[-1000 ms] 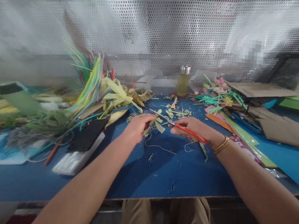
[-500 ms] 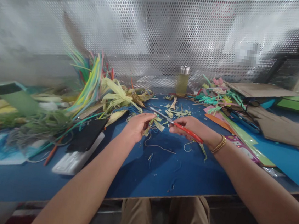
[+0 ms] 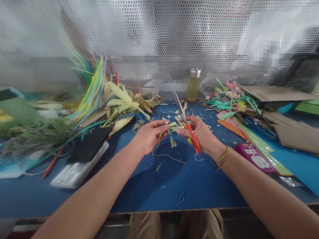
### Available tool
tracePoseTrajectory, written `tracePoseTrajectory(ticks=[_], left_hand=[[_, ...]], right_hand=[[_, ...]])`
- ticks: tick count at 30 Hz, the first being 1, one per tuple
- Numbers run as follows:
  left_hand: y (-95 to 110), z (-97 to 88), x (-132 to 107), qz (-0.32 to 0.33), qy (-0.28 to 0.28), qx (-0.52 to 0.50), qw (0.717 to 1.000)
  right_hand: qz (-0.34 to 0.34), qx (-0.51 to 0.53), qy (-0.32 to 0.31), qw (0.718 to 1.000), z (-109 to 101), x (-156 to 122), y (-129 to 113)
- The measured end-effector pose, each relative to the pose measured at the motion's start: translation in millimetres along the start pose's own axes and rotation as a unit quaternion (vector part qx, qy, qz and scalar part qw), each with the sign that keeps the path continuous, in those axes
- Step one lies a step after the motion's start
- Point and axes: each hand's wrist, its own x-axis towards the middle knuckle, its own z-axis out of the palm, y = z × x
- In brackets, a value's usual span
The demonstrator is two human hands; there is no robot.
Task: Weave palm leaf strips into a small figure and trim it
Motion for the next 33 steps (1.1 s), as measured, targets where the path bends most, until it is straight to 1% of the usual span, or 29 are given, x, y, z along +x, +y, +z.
tracePoseTrajectory(ticks=[4,8,11,13,16,18,21,24,27,30,33], left_hand=[[-2,0.6,0,0.009,-0.003,0.01,1.0],[-3,1.2,-1,-0.01,-0.028,0.039,0.999],[-4,1.2,-2,-0.02,-0.032,0.074,0.997],[-4,0.5,-1,-0.011,-0.02,0.082,0.996],[-1,-1.6,0,0.019,0.013,0.067,0.998],[2,-3.0,2,0.039,0.043,0.047,0.997],[6,-4.8,3,0.066,0.094,0.014,0.993],[10,-6.6,5,0.093,0.129,-0.018,0.987],[12,-8.6,6,0.106,0.157,-0.048,0.981],[14,-10.0,7,0.114,0.171,-0.075,0.976],[14,-10.1,7,0.111,0.169,-0.097,0.975]], right_hand=[[-0.002,0.048,0.015,0.999,7,-2,-1],[-0.007,0.062,0.017,0.998,8,-3,-1],[-0.01,0.066,0.008,0.998,8,-3,-1],[-0.016,0.058,0.014,0.998,8,-3,0],[-0.045,0.021,0.059,0.997,5,-2,0],[-0.061,-0.008,0.077,0.995,3,-4,-3],[-0.041,-0.034,0.045,0.998,3,-11,-10],[0.002,-0.073,-0.017,0.997,8,-18,-14],[0.042,-0.097,-0.066,0.992,15,-21,-12],[0.067,-0.111,-0.081,0.988,18,-21,-7],[0.072,-0.118,-0.081,0.987,19,-20,-4]])
